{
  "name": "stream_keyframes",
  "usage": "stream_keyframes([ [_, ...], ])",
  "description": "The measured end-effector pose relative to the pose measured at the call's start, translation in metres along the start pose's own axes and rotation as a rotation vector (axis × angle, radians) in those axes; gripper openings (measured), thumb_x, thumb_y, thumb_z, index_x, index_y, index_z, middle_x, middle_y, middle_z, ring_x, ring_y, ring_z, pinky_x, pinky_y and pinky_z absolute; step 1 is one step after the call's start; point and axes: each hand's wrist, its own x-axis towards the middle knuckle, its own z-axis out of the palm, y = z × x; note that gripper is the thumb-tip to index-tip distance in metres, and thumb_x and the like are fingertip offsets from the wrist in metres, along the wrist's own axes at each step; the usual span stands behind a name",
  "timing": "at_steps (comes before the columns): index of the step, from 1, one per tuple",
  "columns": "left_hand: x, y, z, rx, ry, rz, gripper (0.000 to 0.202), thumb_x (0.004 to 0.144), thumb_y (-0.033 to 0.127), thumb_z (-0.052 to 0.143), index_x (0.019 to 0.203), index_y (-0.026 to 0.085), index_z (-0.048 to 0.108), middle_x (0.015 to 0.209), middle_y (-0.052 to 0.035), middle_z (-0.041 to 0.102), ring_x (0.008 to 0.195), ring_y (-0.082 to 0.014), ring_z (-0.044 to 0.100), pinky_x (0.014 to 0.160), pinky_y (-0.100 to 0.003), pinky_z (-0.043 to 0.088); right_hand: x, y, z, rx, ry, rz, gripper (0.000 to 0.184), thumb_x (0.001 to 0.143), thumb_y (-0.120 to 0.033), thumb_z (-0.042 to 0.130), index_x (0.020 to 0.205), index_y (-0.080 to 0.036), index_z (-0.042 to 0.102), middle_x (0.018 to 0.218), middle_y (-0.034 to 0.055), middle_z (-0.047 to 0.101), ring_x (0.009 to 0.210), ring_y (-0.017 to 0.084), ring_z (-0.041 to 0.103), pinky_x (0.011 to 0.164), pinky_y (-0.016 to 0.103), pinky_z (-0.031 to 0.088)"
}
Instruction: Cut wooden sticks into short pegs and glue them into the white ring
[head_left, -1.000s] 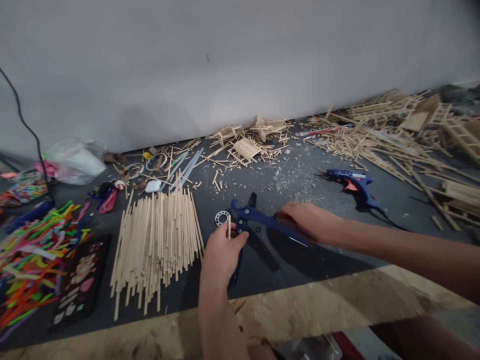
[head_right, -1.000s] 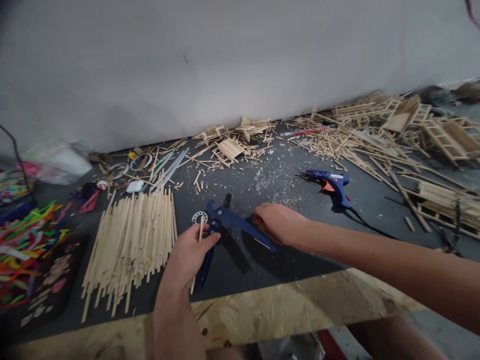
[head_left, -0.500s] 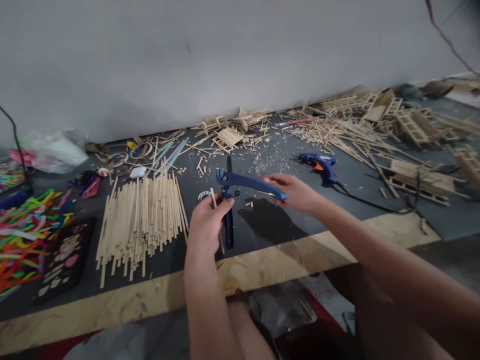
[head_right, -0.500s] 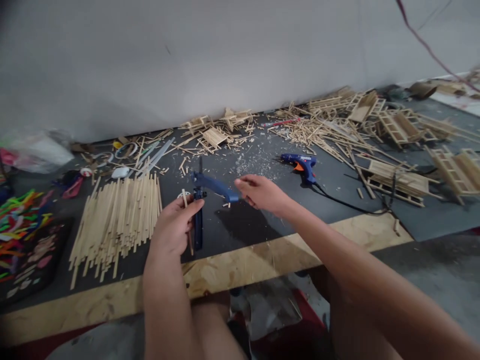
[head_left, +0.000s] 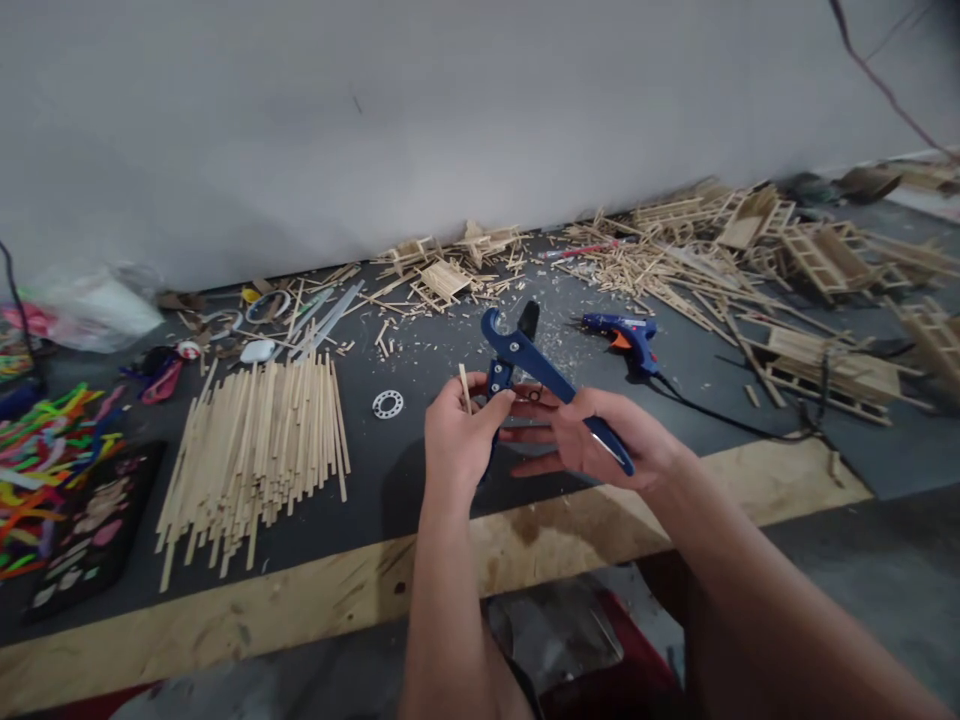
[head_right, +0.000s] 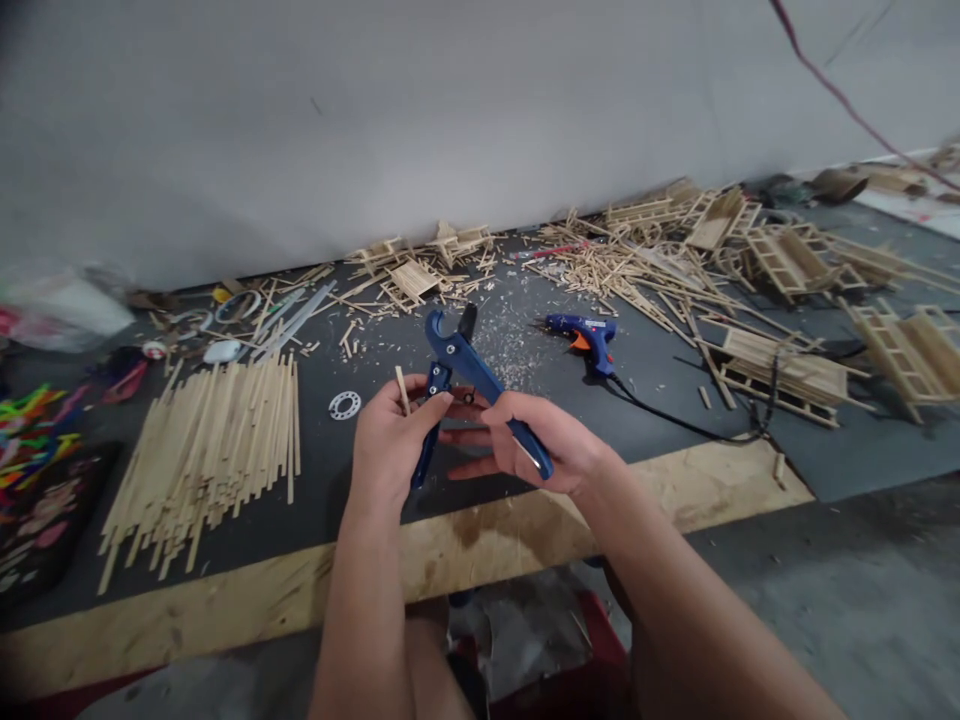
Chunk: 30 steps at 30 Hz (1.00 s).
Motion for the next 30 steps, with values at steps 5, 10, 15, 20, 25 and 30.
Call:
stream_keyframes([
  [5,0.002,0.001,0.012,-0.106,-0.067,-0.041,0.037,0.067,0.041,0.069,0.093,0.018,0.058,0.066,0.0012,0.057,0.057,-0.011,0.052,0.053,-0.021,0.04,0.002,0.015,0.0,0.05,0.094,-0.132,0.032,0.066,-0.015,0.051,0.095,-0.021,0.063,0.106,0.0053,0.065,0.095,0.022,0.062,0.082,0.036,0.049],
  [10,-0.008,0.013,0.026,-0.378,-0.089,-0.046,0.024,0.081,0.039,0.053,0.088,0.017,0.06,0.072,0.0011,0.051,0.055,-0.0063,0.043,0.049,-0.018,0.034,0.002,0.027,-0.004,0.021,0.382,-0.238,0.021,0.066,-0.015,0.057,0.087,-0.018,0.06,0.088,0.0049,0.066,0.079,0.021,0.064,0.072,0.034,0.052],
  [15,-0.021,0.021,0.03,-0.48,-0.172,-0.129,0.021,0.084,0.036,0.049,0.081,0.017,0.056,0.059,0.0046,0.037,0.047,-0.0055,0.036,0.042,-0.018,0.028,-0.012,0.019,-0.015,-0.13,0.536,-0.319,0.026,0.067,-0.021,0.059,0.093,-0.02,0.056,0.074,0.0003,0.062,0.066,0.018,0.062,0.063,0.033,0.051],
  [20,-0.028,0.022,0.024,-0.453,-0.281,-0.176,0.021,0.084,0.037,0.049,0.094,0.018,0.053,0.056,0.0073,0.03,0.042,-0.0033,0.023,0.039,-0.017,0.015,-0.031,0.003,-0.024,-0.728,0.674,-0.386,0.028,0.067,-0.019,0.058,0.095,-0.022,0.057,0.077,-0.0014,0.059,0.071,0.015,0.056,0.066,0.028,0.045],
  [25,-0.034,0.021,0.017,-0.348,-0.304,-0.115,0.018,0.086,0.038,0.047,0.087,0.02,0.048,0.058,0.0053,0.043,0.042,-0.0039,0.031,0.039,-0.017,0.021,-0.037,0.005,-0.025,-1.04,0.654,-0.276,0.055,0.067,-0.018,0.056,0.12,-0.026,0.047,0.108,0.0026,0.057,0.097,0.02,0.056,0.085,0.034,0.043],
  [30,-0.037,0.017,0.015,-0.211,-0.245,-0.04,0.023,0.087,0.042,0.044,0.092,0.021,0.052,0.057,0.0052,0.041,0.043,-0.0049,0.032,0.041,-0.018,0.025,-0.038,0.015,-0.023,-1.218,0.526,-0.289,0.057,0.068,-0.019,0.056,0.123,-0.027,0.046,0.121,0.0045,0.05,0.11,0.022,0.051,0.097,0.037,0.037],
])
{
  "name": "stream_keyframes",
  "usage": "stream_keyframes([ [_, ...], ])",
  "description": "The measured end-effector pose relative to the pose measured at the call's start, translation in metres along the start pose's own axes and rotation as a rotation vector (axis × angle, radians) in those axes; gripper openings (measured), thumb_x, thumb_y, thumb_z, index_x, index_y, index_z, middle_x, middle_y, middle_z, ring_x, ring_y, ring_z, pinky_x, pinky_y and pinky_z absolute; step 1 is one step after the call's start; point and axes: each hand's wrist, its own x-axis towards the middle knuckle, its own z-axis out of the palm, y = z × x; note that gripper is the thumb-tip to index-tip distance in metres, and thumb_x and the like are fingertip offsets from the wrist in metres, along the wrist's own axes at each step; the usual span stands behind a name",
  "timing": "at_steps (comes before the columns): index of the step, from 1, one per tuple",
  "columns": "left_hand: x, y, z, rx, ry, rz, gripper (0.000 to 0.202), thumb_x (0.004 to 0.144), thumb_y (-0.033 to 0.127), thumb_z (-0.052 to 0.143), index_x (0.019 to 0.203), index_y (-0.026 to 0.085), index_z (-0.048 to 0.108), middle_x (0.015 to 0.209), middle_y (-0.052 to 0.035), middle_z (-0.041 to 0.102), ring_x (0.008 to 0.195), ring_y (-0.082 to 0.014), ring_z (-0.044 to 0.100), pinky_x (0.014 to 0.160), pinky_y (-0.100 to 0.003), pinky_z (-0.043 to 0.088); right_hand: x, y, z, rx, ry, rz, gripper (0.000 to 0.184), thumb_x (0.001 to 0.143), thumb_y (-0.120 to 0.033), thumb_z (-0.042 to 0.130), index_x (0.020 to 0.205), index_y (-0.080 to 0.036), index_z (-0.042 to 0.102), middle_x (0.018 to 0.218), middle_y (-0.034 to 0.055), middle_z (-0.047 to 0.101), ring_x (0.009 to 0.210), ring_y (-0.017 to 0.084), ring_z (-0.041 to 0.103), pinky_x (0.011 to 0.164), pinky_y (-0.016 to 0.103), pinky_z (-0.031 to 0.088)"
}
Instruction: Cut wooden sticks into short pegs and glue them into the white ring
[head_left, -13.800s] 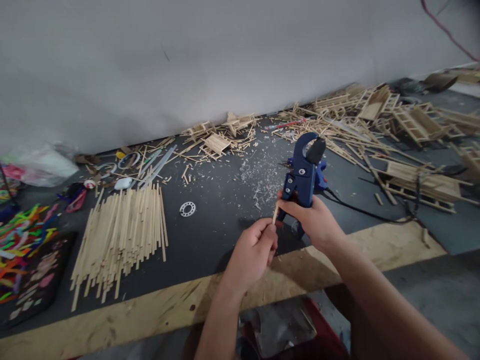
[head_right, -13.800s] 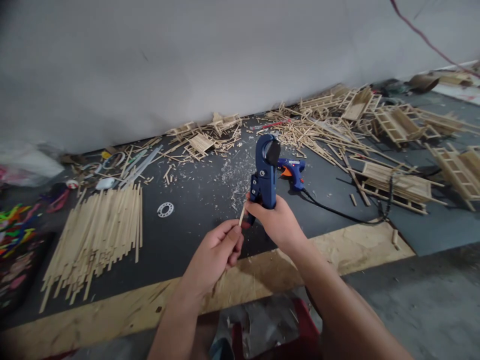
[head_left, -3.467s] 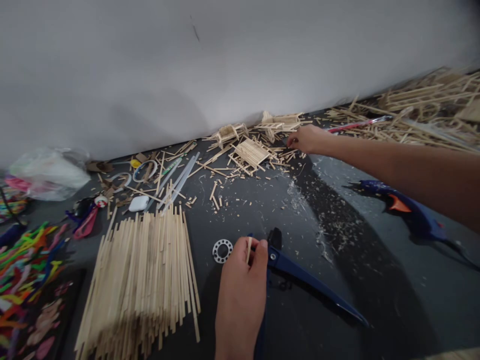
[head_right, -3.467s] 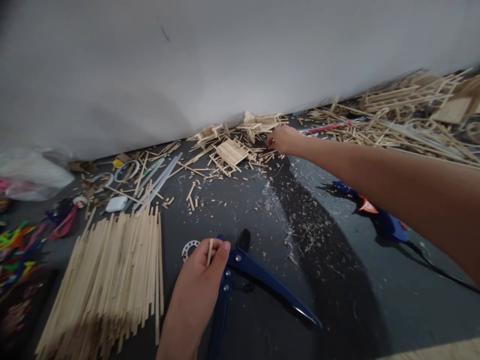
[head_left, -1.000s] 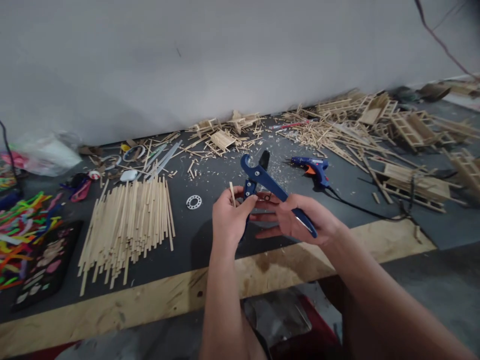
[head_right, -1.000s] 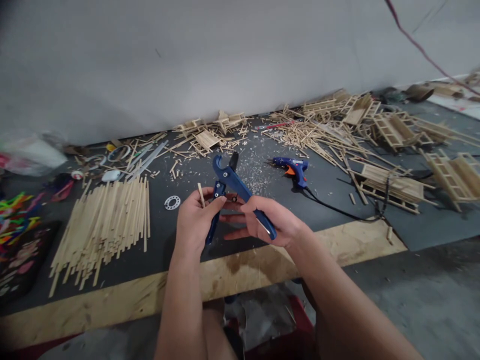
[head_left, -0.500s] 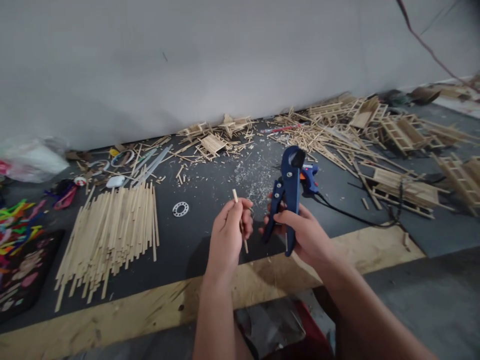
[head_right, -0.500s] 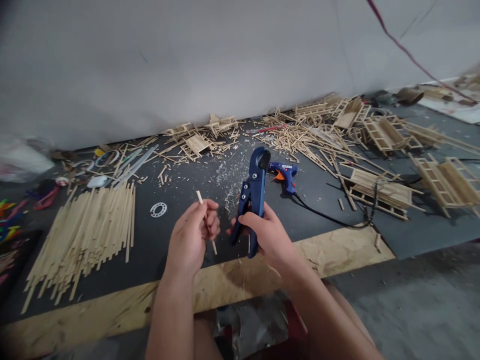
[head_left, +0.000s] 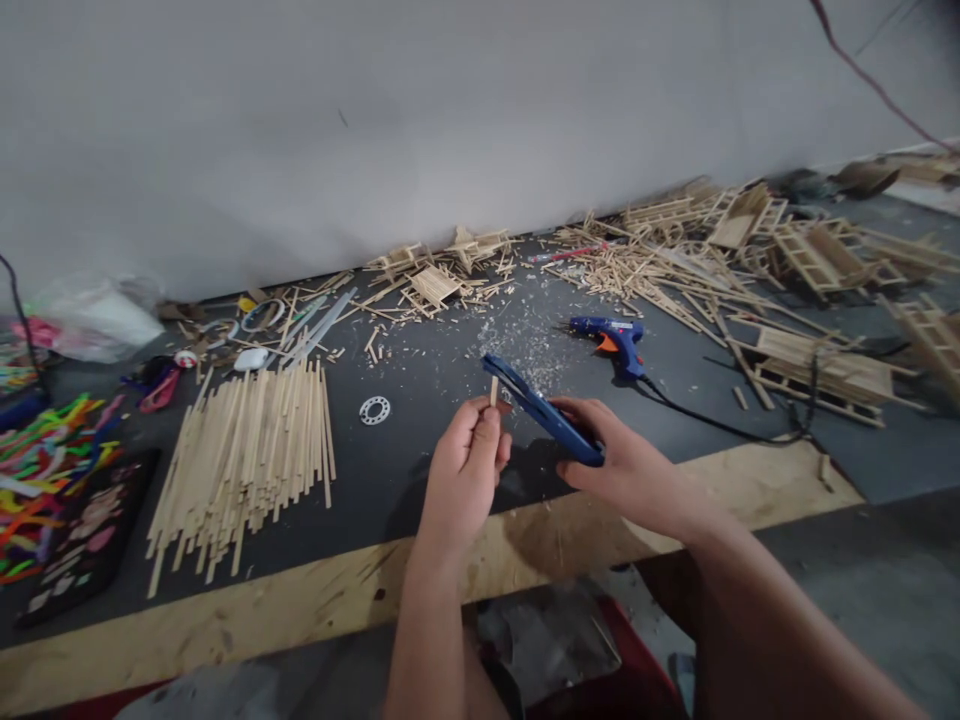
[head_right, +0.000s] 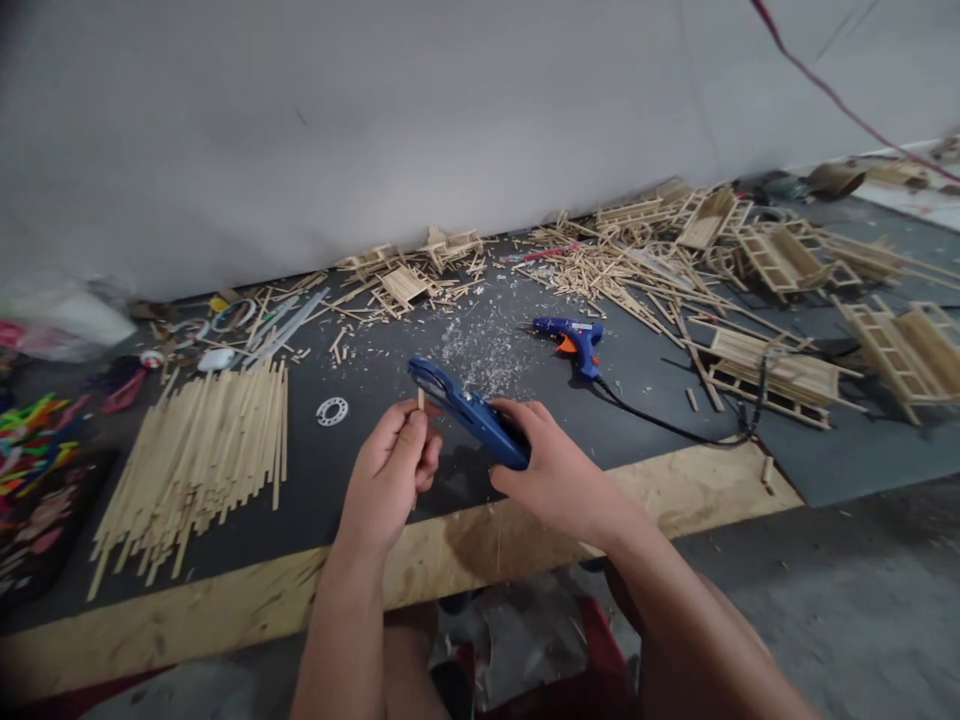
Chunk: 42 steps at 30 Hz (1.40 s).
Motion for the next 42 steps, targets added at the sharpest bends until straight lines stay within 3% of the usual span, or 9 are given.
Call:
stream_keyframes([
  [5,-0.001,-0.004,-0.002,0.125,0.033,0.055,0.027,0.087,0.042,0.044,0.079,0.018,0.052,0.063,0.0021,0.048,0.047,-0.0059,0.036,0.044,-0.019,0.028,-0.003,-0.001,0.005,-0.054,-0.028,-0.039,0.056,0.068,-0.018,0.055,0.123,-0.027,0.046,0.118,0.0046,0.051,0.109,0.021,0.051,0.096,0.036,0.038],
  [11,-0.002,-0.006,-0.002,0.415,0.129,0.151,0.029,0.09,0.041,0.038,0.081,0.019,0.054,0.062,0.0018,0.051,0.052,-0.0092,0.044,0.052,-0.022,0.033,0.005,0.003,0.012,-0.078,0.009,-0.04,0.052,0.068,-0.019,0.056,0.119,-0.025,0.048,0.111,0.0042,0.054,0.106,0.02,0.052,0.093,0.035,0.038],
  [15,-0.001,-0.007,-0.002,0.546,0.182,0.197,0.029,0.09,0.038,0.037,0.086,0.019,0.057,0.063,0.0007,0.054,0.056,-0.0114,0.048,0.057,-0.023,0.034,0.011,0.005,0.015,-0.108,0.052,-0.039,0.046,0.067,-0.022,0.059,0.113,-0.022,0.052,0.101,0.0037,0.056,0.094,0.019,0.055,0.085,0.033,0.041],
  [18,0.002,-0.008,-0.003,0.587,0.203,0.199,0.028,0.09,0.034,0.037,0.094,0.019,0.06,0.069,-0.0013,0.06,0.061,-0.0127,0.052,0.059,-0.023,0.035,0.013,0.004,0.017,-0.167,0.078,-0.039,0.033,0.07,-0.029,0.06,0.101,-0.02,0.059,0.088,0.0026,0.055,0.08,0.017,0.055,0.075,0.031,0.043],
  [23,0.005,-0.01,-0.003,0.597,0.234,0.178,0.03,0.089,0.033,0.036,0.099,0.018,0.061,0.071,-0.0026,0.063,0.062,-0.0139,0.054,0.059,-0.023,0.036,0.016,0.0,0.017,-0.289,0.101,-0.016,0.026,0.072,-0.042,0.059,0.087,-0.021,0.061,0.08,0.0013,0.059,0.072,0.016,0.054,0.063,0.027,0.039],
  [28,0.007,-0.016,-0.004,0.58,0.259,0.171,0.032,0.088,0.034,0.037,0.098,0.018,0.062,0.072,-0.004,0.065,0.062,-0.0147,0.056,0.059,-0.024,0.037,0.019,-0.01,0.009,-0.554,-0.031,0.033,0.028,0.078,-0.047,0.048,0.074,-0.022,0.059,0.067,0.0007,0.061,0.058,0.015,0.052,0.051,0.026,0.029],
  [32,0.005,-0.022,-0.004,0.534,0.267,0.147,0.032,0.088,0.032,0.037,0.098,0.017,0.062,0.075,-0.0055,0.066,0.065,-0.0159,0.058,0.06,-0.024,0.039,0.02,-0.019,0.004,-0.728,-0.097,0.032,0.033,0.079,-0.049,0.044,0.075,-0.021,0.06,0.07,0.0039,0.064,0.061,0.017,0.055,0.051,0.027,0.027],
  [42,0.0,-0.031,-0.008,0.509,0.184,0.075,0.029,0.089,0.033,0.034,0.082,0.019,0.058,0.076,-0.0051,0.064,0.07,-0.0166,0.057,0.062,-0.025,0.036,0.015,-0.024,0.007,-0.828,-0.223,0.167,0.045,0.08,-0.053,0.036,0.078,-0.019,0.066,0.071,0.0087,0.066,0.062,0.02,0.058,0.05,0.027,0.031],
])
